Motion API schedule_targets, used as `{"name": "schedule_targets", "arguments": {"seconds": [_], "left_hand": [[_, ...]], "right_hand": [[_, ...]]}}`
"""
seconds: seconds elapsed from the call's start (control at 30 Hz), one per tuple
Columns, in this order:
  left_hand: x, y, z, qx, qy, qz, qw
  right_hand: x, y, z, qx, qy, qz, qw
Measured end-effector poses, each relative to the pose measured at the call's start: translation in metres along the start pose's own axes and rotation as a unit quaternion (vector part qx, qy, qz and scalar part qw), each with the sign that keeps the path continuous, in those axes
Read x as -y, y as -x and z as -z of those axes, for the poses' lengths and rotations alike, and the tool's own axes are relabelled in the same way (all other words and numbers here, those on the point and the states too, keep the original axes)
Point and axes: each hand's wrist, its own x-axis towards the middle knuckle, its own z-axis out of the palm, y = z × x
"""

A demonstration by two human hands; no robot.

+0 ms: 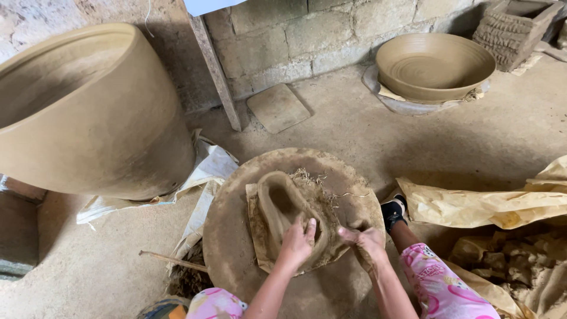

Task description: The person shapes a hollow clay form on a circular base by hand, smoothing the inner and outer walls and pressing the edges down to secure the piece.

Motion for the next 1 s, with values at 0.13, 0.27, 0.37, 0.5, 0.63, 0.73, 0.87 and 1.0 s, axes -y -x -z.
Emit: {"name": "schedule_targets", "arguments": {"seconds": [0.13, 0.27, 0.37, 0.5, 0.63, 0.73, 0.87, 1.0], "left_hand": [[0.010, -0.022, -0.010, 0.042, -0.003, 0.045, 0.998], [0.016, -0.027, -0.018, 0.067, 0.073, 0.074, 0.992], [0.022, -0.024, -0.020, 0.076, 0.087, 0.096, 0.989], [0.022, -0.029, -0.025, 0.087, 0.089, 0.089, 0.988], [0.017, -0.025, -0.025, 0.080, 0.083, 0.097, 0.988], [0.008, -0.018, -0.021, 0.059, 0.078, 0.097, 0.991], [0.004, -0.015, -0.021, 0.056, 0.120, 0.095, 0.987], [0.005, -0.017, -0.018, 0.056, 0.107, 0.073, 0.990]], "right_hand": [[0.000, -0.006, -0.022, -0.044, 0.085, 0.075, 0.993], [0.002, -0.011, -0.028, -0.063, 0.168, 0.078, 0.981], [-0.001, -0.005, -0.025, -0.059, 0.270, 0.019, 0.961], [-0.012, -0.013, -0.017, -0.012, 0.296, 0.102, 0.950], [-0.014, -0.023, -0.016, -0.053, 0.385, 0.094, 0.917], [-0.018, -0.024, -0.022, -0.075, 0.442, 0.050, 0.893], [-0.041, -0.014, -0.021, -0.079, 0.482, 0.096, 0.868], [-0.030, -0.002, -0.008, -0.001, 0.526, 0.360, 0.770]]}}
